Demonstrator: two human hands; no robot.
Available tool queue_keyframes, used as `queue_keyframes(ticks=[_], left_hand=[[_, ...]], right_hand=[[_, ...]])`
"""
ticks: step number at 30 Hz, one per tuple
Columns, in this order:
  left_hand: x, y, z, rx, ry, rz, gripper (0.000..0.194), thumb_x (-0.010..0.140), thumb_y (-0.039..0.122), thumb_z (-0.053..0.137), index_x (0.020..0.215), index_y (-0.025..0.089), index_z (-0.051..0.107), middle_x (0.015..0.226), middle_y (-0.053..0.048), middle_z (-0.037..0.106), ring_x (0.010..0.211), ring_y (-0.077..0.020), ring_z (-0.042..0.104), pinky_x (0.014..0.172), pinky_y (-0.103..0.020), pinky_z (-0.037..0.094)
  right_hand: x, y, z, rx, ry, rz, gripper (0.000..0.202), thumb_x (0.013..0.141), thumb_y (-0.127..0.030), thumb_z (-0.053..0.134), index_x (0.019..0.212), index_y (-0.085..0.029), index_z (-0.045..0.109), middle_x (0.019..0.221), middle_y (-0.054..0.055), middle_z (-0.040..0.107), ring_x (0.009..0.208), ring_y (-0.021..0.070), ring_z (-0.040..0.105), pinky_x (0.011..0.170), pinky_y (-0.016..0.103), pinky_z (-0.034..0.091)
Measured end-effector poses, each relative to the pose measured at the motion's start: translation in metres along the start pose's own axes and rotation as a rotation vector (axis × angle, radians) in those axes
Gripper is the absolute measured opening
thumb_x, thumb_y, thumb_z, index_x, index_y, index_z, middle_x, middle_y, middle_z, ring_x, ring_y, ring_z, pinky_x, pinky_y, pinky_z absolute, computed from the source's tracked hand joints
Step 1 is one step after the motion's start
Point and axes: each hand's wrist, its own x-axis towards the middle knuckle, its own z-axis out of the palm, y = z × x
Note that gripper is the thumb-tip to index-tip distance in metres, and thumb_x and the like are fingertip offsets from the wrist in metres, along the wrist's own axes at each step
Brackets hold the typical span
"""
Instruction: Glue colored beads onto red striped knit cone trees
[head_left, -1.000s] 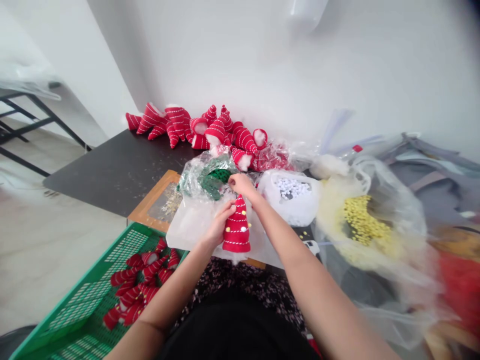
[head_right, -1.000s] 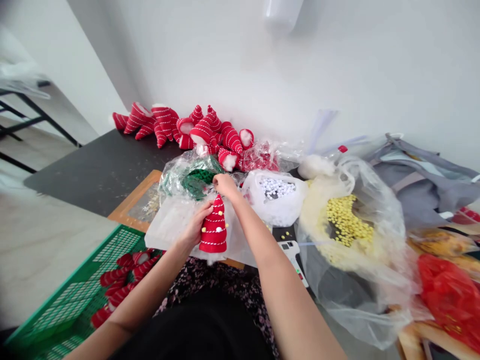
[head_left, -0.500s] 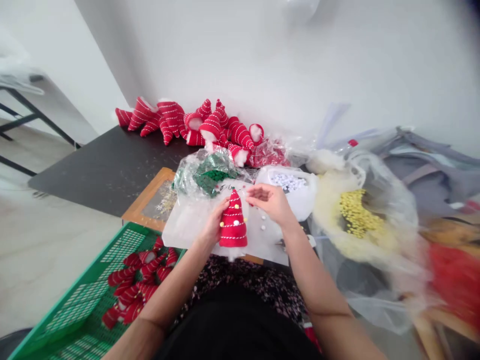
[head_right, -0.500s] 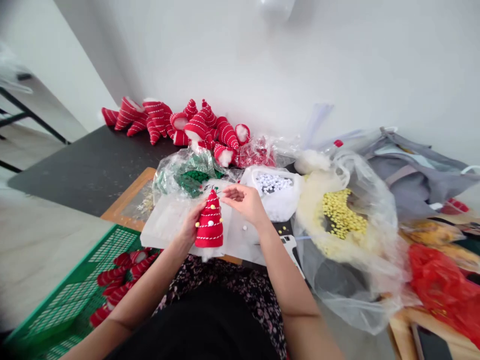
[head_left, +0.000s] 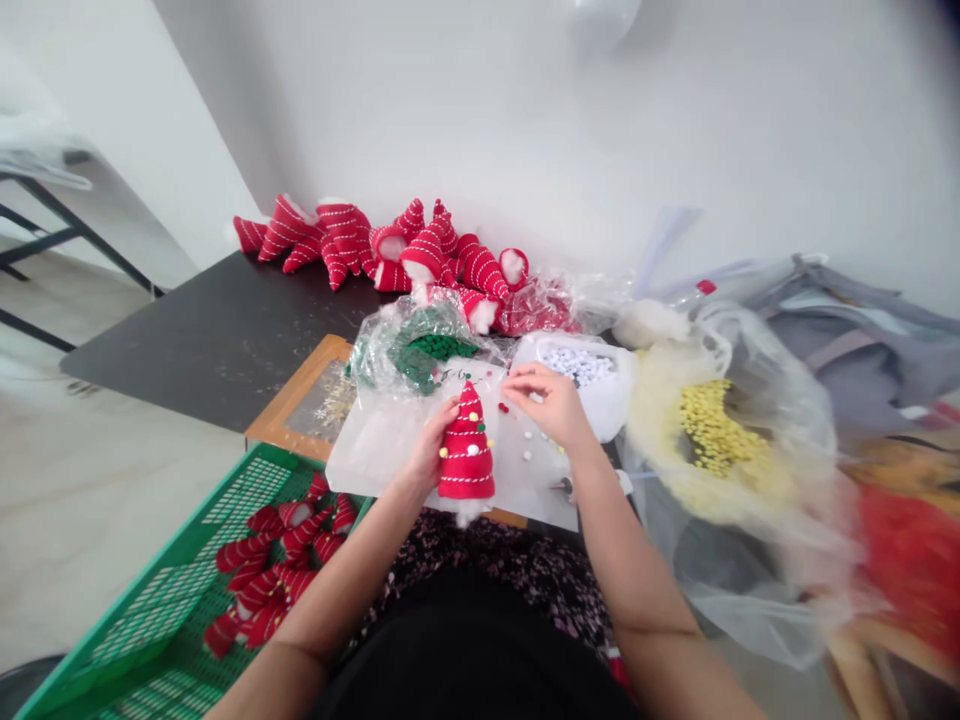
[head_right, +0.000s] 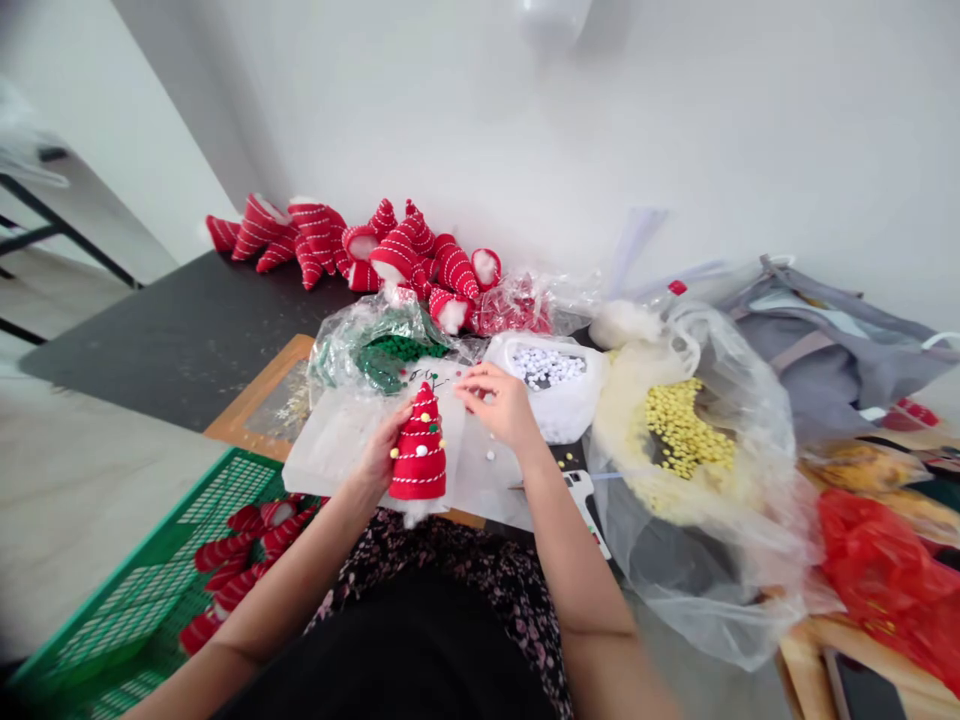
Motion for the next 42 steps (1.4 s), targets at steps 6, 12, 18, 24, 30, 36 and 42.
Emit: queue_keyframes(ticks=[6,12,18,24,30,36,42], left_hand=[[-0.009,-0.001,-0.002,0.038,0.003,-0.033,0.038,0.072,0.027,0.088,0.106,0.017,0.073,0.085,-0.001,0.076,0.067,-0.0166,0.071,0.063,-0.026,0.058],[-0.009,0.005,-0.006,0.005,0.086,-0.052,0.036,0.078,0.026,0.083,0.111,0.017,0.072,0.086,-0.004,0.078,0.069,-0.0188,0.074,0.066,-0.028,0.061],[-0.007,0.007,-0.009,0.015,0.023,-0.018,0.036,0.077,0.028,0.085,0.109,0.017,0.073,0.089,-0.004,0.078,0.071,-0.0177,0.073,0.069,-0.028,0.060],[-0.004,0.001,-0.003,0.083,-0.068,0.058,0.040,0.073,0.034,0.089,0.106,0.018,0.074,0.089,-0.001,0.075,0.073,-0.0160,0.070,0.068,-0.026,0.057],[-0.008,-0.002,-0.001,0.152,-0.101,0.065,0.042,0.074,0.037,0.090,0.107,0.019,0.072,0.090,-0.001,0.075,0.074,-0.0171,0.070,0.072,-0.029,0.058],[-0.012,0.000,0.004,0.121,-0.086,0.036,0.043,0.072,0.034,0.091,0.108,0.019,0.072,0.088,0.000,0.074,0.072,-0.0156,0.070,0.069,-0.026,0.059],[-0.009,-0.001,0.006,0.094,-0.061,0.033,0.039,0.075,0.029,0.088,0.110,0.019,0.072,0.093,-0.001,0.076,0.077,-0.0162,0.073,0.070,-0.025,0.058]], right_hand=[[0.059,0.032,0.040,-0.368,-0.231,0.162,0.017,0.092,-0.010,0.072,0.096,-0.019,0.086,0.105,0.010,0.085,0.094,0.0237,0.077,0.092,0.034,0.057],[0.072,0.035,0.067,-0.397,-0.278,0.175,0.022,0.080,-0.001,0.076,0.074,-0.021,0.081,0.086,0.007,0.083,0.089,0.0254,0.077,0.090,0.033,0.055],[0.035,0.016,0.032,-0.199,-0.135,0.137,0.004,0.087,-0.021,0.080,0.091,-0.020,0.080,0.084,0.004,0.080,0.074,0.0190,0.069,0.073,0.029,0.055],[-0.001,-0.021,0.018,0.068,-0.086,0.012,0.020,0.091,-0.041,0.081,0.084,-0.022,0.081,0.079,0.003,0.077,0.066,0.0167,0.061,0.065,0.030,0.050],[-0.001,-0.024,0.020,0.119,-0.116,-0.066,0.024,0.096,-0.042,0.077,0.084,-0.023,0.084,0.089,0.006,0.078,0.071,0.0177,0.064,0.066,0.031,0.051],[-0.005,-0.019,0.012,0.088,-0.008,-0.005,0.014,0.094,-0.035,0.078,0.092,-0.025,0.087,0.099,0.006,0.079,0.068,0.0159,0.061,0.064,0.031,0.052],[-0.006,-0.025,0.013,0.056,-0.092,-0.052,0.014,0.095,-0.030,0.075,0.087,-0.025,0.086,0.093,0.006,0.078,0.082,0.0198,0.069,0.072,0.032,0.056]])
